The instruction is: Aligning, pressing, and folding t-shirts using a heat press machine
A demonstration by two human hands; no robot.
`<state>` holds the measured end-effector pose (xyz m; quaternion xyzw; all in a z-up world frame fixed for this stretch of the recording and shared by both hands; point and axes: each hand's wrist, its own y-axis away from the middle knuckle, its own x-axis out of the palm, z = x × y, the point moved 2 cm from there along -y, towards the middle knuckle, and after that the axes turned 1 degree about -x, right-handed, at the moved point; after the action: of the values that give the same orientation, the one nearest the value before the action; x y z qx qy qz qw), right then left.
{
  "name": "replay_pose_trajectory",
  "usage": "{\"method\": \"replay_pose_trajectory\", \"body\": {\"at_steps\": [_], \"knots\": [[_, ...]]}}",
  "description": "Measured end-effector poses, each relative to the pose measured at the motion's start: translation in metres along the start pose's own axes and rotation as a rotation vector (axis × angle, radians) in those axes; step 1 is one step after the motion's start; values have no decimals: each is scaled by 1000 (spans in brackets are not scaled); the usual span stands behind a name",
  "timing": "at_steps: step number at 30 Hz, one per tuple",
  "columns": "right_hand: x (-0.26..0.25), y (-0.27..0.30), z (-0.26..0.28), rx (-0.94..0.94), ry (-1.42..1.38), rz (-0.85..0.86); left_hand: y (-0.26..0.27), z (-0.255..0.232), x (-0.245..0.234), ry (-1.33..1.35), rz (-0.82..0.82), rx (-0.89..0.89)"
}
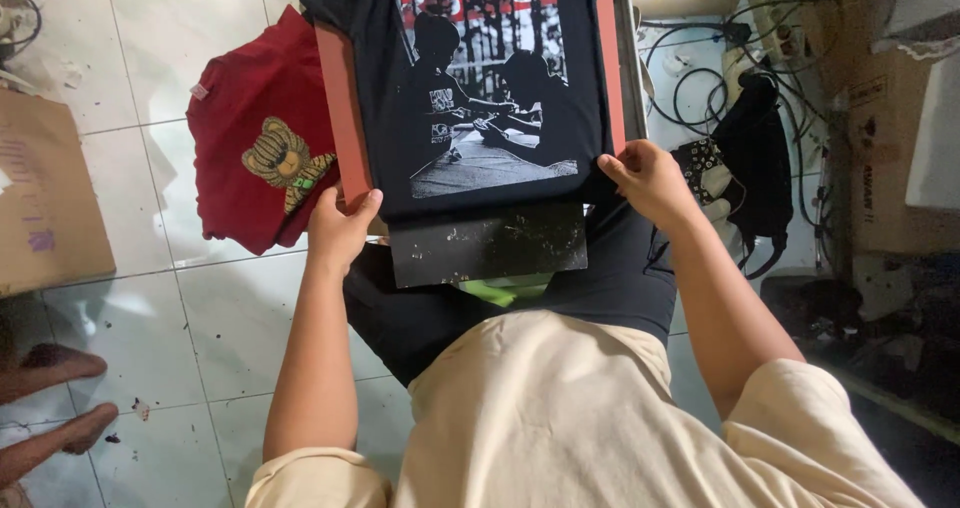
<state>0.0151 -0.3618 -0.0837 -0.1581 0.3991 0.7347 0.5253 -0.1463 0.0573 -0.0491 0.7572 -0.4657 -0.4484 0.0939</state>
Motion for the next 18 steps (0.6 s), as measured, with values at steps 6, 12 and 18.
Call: {"method": "replay_pose_trajectory", "body": {"at_steps": [6,12,18], "knots": [[-17,4,50,-136,114,-22,-25,18,-1,-97,33,41],[-2,-61,53,-296,145,-309,-39,-48,6,-102,-525,638],[5,-84,47,-341,84,-241,-81,-60,23,-143,-419,437]]}}
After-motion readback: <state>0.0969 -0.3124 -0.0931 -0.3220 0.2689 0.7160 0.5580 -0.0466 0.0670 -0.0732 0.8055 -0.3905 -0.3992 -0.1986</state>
